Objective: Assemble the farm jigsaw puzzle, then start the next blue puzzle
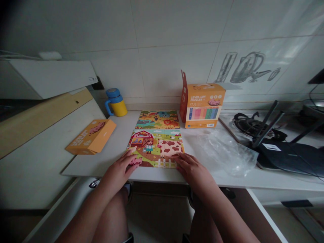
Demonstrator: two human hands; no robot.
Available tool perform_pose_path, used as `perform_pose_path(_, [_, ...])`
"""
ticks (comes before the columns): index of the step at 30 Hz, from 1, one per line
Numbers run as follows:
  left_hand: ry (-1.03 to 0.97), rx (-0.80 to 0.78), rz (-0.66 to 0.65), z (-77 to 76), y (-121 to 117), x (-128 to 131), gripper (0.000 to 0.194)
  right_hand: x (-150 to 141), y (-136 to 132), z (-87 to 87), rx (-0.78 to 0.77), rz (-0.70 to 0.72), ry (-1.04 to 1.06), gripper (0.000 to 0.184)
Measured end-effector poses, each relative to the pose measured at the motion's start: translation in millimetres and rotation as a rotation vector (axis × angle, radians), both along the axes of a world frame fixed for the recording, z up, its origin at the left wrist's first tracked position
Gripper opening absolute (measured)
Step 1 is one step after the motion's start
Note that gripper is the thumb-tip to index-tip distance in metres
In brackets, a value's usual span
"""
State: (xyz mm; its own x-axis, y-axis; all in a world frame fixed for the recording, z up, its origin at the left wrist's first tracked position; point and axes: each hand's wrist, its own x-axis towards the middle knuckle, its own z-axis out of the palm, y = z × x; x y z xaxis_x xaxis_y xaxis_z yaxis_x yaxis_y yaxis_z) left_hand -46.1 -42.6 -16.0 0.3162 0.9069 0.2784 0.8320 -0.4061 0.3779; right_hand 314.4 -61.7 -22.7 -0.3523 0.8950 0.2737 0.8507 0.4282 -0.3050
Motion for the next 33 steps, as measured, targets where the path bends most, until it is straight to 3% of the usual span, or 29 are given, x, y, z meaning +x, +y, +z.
perform_pose_path(10, [0.017, -0.019, -0.010, 5.2, 5.4, 0.6, 0.027, -0.9, 5.0, 10.7, -0.048, 0.025, -0.015, 0.040])
perform_pose_path(15, [0.034, -0.012, 0.054, 26.9, 20.9, 2.8, 0.028, -4.7, 15.9, 27.1, -0.064, -0.020, -0.059, 0.037])
perform_pose_path(19, [0.242, -0.085, 0.254, 55.8, 69.6, 10.2, 0.037, -8.1, 58.2, 47.0, -0.072, -0.135, -0.130, 0.036])
perform_pose_path(22, [0.297, -0.118, 0.344, 65.1, 121.4, 14.8, 0.036, -12.8, 98.0, 58.0, -0.101, -0.202, -0.189, 0.036])
perform_pose_path(27, [0.344, -0.208, 0.445, 53.2, 184.0, 13.3, 0.036, -20.3, 137.0, 56.4, -0.156, -0.184, -0.230, 0.037])
perform_pose_path(33, [0.322, -0.249, 0.507, 42.0, 210.8, 12.5, 0.041, -22.6, 163.9, 45.2, -0.218, -0.374, -0.243, 0.041])
